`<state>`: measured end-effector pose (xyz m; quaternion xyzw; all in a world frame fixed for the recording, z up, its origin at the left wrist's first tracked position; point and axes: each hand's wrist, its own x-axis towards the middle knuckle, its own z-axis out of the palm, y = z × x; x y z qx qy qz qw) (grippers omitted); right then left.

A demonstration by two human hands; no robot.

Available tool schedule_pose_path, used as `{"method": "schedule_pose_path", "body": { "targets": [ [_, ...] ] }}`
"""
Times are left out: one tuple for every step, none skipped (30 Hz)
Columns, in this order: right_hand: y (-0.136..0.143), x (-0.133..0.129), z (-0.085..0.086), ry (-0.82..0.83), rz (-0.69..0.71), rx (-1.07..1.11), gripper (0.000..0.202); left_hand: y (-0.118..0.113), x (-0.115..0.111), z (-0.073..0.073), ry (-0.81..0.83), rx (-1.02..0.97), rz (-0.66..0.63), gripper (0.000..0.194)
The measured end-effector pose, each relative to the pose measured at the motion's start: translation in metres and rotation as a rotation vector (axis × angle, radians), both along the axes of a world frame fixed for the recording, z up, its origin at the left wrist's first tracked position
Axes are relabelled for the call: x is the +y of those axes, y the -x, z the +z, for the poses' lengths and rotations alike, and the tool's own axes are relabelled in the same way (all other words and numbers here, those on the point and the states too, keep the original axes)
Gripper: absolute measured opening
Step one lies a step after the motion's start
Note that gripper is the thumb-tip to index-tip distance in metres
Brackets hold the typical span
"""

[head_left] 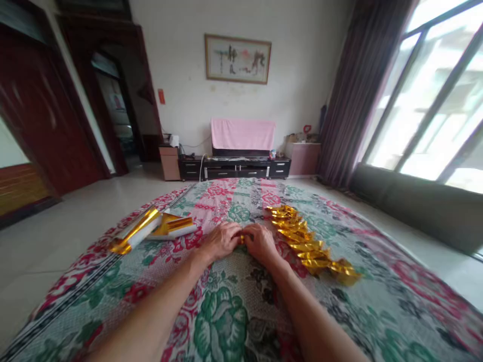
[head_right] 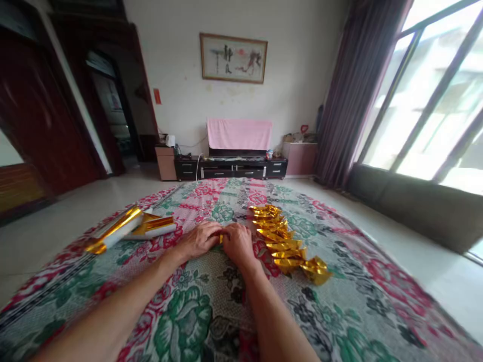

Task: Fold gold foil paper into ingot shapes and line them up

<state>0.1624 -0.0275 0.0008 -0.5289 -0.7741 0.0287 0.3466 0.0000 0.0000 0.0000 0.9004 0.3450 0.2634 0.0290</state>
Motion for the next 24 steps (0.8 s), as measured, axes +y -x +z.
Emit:
{"method": "schedule_pose_path", "body": {
  "targets": [
    [0.0002,0.0001,0.0002,0.001,0.002,-0.005,0.025,0.0005,0.0001,0.0002,0.007,-0.008,-0.001,0.025],
    [0.0004,0.0001,0.0004,0.001,0.003,-0.008,0.024,0.0009,0.0002,0.0003,0.013,-0.015,0.0,0.026],
    [0.0006,0.0001,0.0005,0.002,0.003,-0.011,0.023,0.0012,0.0003,0.0005,0.018,-0.021,0.002,0.028],
    [0.0008,0.0,0.0006,0.003,0.001,-0.013,0.023,0.0014,0.0002,0.0007,0.022,-0.027,0.005,0.03],
    [0.0009,-0.0002,0.0007,0.005,-0.002,-0.013,0.022,0.0014,0.0,0.0009,0.025,-0.034,0.011,0.031],
    [0.0011,-0.0006,0.0008,0.006,-0.007,-0.012,0.022,0.0013,-0.0003,0.0012,0.027,-0.04,0.018,0.033],
    [0.0012,-0.0011,0.001,0.007,-0.012,-0.01,0.022,0.0011,-0.0006,0.0014,0.028,-0.043,0.024,0.034],
    [0.0013,-0.0017,0.0014,0.007,-0.013,-0.012,0.022,0.0008,-0.001,0.0017,0.026,-0.043,0.029,0.035],
    [0.0015,-0.0023,0.0018,0.006,-0.013,-0.015,0.021,0.0006,-0.0013,0.0019,0.021,-0.04,0.033,0.036],
    [0.0016,-0.003,0.0022,0.003,-0.01,-0.019,0.021,0.0004,-0.0014,0.0021,0.014,-0.03,0.033,0.036],
    [0.0018,-0.0036,0.0027,0.0,-0.006,-0.024,0.022,0.0003,-0.0015,0.0022,0.006,-0.015,0.027,0.036],
    [0.0021,-0.004,0.003,-0.002,-0.003,-0.029,0.022,0.0003,-0.0014,0.0022,-0.002,0.005,0.019,0.034],
    [0.0023,-0.0042,0.0031,-0.003,-0.003,-0.032,0.022,0.0003,-0.0013,0.002,-0.009,0.025,0.01,0.033],
    [0.0025,-0.0041,0.0031,-0.002,-0.008,-0.033,0.022,0.0005,-0.0011,0.0018,-0.015,0.042,0.004,0.032],
    [0.0026,-0.0039,0.0028,0.001,-0.013,-0.033,0.021,0.0006,-0.0009,0.0015,-0.02,0.056,0.0,0.031],
    [0.0027,-0.0035,0.0024,0.006,-0.022,-0.032,0.021,0.0007,-0.0008,0.0013,-0.025,0.064,0.001,0.03],
    [0.0028,-0.0029,0.002,0.01,-0.039,-0.027,0.02,0.0008,-0.0008,0.0011,-0.029,0.068,0.004,0.03],
    [0.0027,-0.0024,0.0015,0.015,-0.059,-0.021,0.02,0.0007,-0.0009,0.0011,-0.032,0.07,0.006,0.03],
    [0.0026,-0.0019,0.0011,0.018,-0.079,-0.016,0.02,0.0006,-0.0011,0.0013,-0.036,0.071,0.006,0.03],
    [0.0026,-0.0015,0.0009,0.021,-0.092,-0.014,0.02,0.0004,-0.0015,0.0019,-0.042,0.075,0.003,0.029],
    [0.0025,-0.0012,0.0007,0.022,-0.097,-0.016,0.02,0.0001,-0.0021,0.0027,-0.048,0.082,-0.004,0.029],
    [0.0026,-0.0011,0.0007,0.021,-0.096,-0.022,0.019,-0.0003,-0.0026,0.0037,-0.054,0.09,-0.012,0.028],
    [0.0027,-0.0011,0.0007,0.019,-0.088,-0.03,0.018,-0.0007,-0.0033,0.0048,-0.061,0.101,-0.02,0.027],
    [0.0028,-0.0012,0.0008,0.013,-0.082,-0.038,0.018,-0.001,-0.0038,0.0058,-0.069,0.113,-0.026,0.026]
  ]
}}
